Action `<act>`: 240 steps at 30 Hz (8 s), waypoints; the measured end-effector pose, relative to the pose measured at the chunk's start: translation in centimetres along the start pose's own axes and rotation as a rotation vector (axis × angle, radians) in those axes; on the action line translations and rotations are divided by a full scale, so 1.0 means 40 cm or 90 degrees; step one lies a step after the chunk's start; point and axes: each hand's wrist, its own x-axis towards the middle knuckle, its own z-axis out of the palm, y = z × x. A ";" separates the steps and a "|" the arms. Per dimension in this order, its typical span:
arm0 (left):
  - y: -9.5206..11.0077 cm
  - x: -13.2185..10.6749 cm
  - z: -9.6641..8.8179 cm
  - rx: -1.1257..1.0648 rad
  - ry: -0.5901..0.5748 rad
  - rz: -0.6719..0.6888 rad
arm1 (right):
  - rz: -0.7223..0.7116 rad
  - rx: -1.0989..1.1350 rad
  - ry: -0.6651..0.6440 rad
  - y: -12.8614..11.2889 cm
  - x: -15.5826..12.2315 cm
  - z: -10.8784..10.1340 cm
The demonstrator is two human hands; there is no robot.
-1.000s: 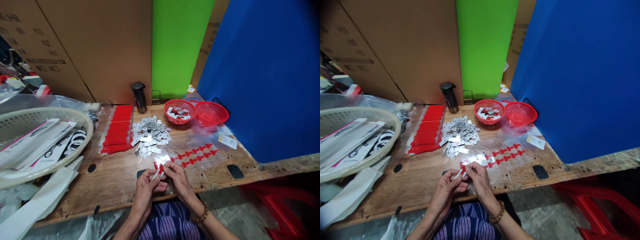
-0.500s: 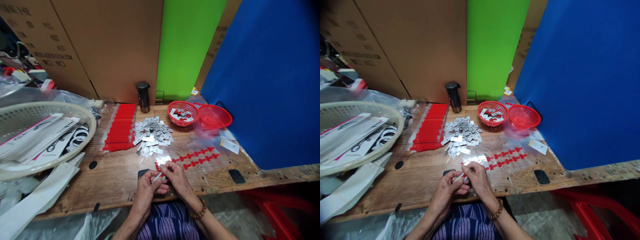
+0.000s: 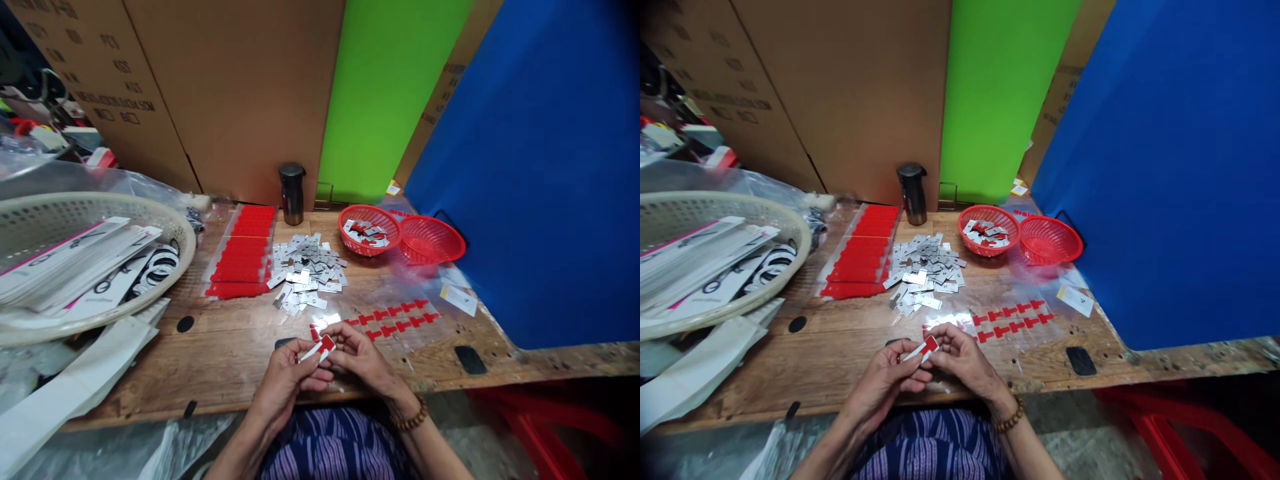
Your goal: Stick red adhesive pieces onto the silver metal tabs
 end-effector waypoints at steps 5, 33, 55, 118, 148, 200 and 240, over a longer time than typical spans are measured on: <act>0.003 -0.010 -0.003 -0.006 -0.016 -0.023 | -0.025 -0.072 0.006 -0.008 -0.011 -0.005; 0.003 -0.004 -0.005 0.103 0.023 0.070 | -0.016 -0.136 0.072 0.007 0.019 0.019; -0.046 0.081 -0.058 0.145 0.090 0.135 | -0.092 -0.209 0.248 -0.155 0.195 -0.210; -0.016 0.023 0.004 -0.060 -0.106 -0.099 | -0.002 0.001 0.052 0.040 -0.022 -0.033; 0.021 0.214 -0.054 0.138 0.125 0.242 | -0.120 -0.686 0.169 0.035 0.127 -0.023; 0.047 0.039 -0.004 0.001 -0.030 -0.053 | -0.140 -0.364 0.225 -0.041 -0.028 -0.017; 0.030 0.039 0.019 0.047 -0.035 -0.070 | -0.138 -0.373 0.186 -0.026 -0.037 -0.005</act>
